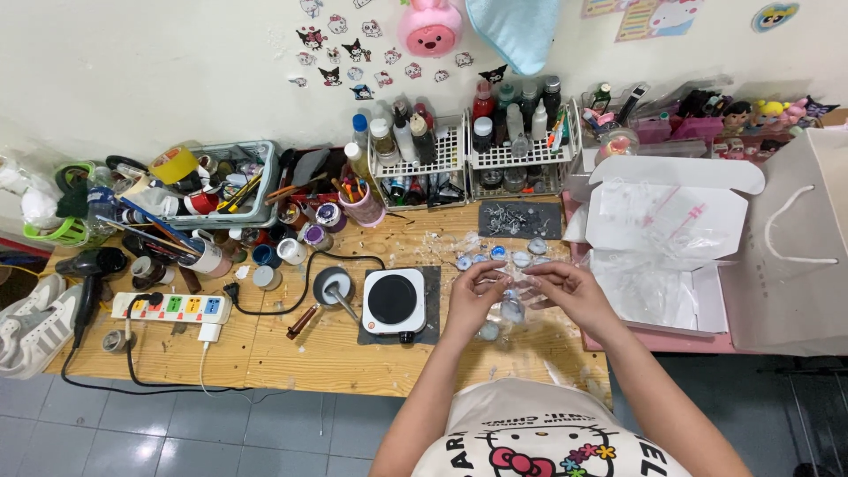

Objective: Packaging small candles into individual plastic bags and a shipping box.

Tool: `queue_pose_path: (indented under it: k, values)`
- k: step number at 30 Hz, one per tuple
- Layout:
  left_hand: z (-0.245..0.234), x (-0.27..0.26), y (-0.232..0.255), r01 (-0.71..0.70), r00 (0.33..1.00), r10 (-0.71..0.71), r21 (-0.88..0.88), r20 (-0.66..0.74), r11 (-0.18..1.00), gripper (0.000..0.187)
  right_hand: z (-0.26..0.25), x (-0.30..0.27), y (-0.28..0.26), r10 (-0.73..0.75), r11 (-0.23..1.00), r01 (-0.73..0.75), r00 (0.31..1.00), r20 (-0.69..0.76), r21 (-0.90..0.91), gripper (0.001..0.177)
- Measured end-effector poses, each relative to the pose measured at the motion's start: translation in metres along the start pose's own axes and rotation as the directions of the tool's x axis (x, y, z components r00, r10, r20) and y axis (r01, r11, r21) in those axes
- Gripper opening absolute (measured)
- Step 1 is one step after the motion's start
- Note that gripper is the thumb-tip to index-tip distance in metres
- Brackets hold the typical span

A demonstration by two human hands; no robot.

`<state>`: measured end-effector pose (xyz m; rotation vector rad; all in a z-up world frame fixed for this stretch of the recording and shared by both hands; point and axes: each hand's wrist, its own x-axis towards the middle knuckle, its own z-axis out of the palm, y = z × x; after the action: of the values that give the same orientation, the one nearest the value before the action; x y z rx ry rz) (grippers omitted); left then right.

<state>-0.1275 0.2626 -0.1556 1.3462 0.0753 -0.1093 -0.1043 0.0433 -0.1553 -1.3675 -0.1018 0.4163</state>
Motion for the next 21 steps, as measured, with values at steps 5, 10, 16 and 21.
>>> queue_pose_path:
  k: [5,10,16,21]
  values:
    - [-0.003,-0.002,0.002,-0.042,0.997,0.037,0.075,0.072,0.996,0.020,0.005,-0.004,-0.014,-0.043,0.973,0.037,0.999,-0.018,-0.227,0.027]
    - [-0.010,0.001,-0.004,-0.126,0.983,0.111,0.095,0.145,0.988,0.018,-0.005,-0.002,-0.007,-0.065,0.980,0.062,0.998,-0.008,-0.189,0.026]
    - [-0.004,-0.002,0.007,-0.121,0.980,0.099,0.125,0.171,0.985,0.021,-0.009,-0.006,-0.012,-0.208,0.902,0.231,0.973,0.102,-0.366,0.024]
    - [-0.006,0.006,-0.006,-0.034,0.990,0.027,0.042,0.137,0.999,0.026,-0.014,-0.006,-0.011,-0.289,0.894,0.344,0.932,0.218,-0.287,0.032]
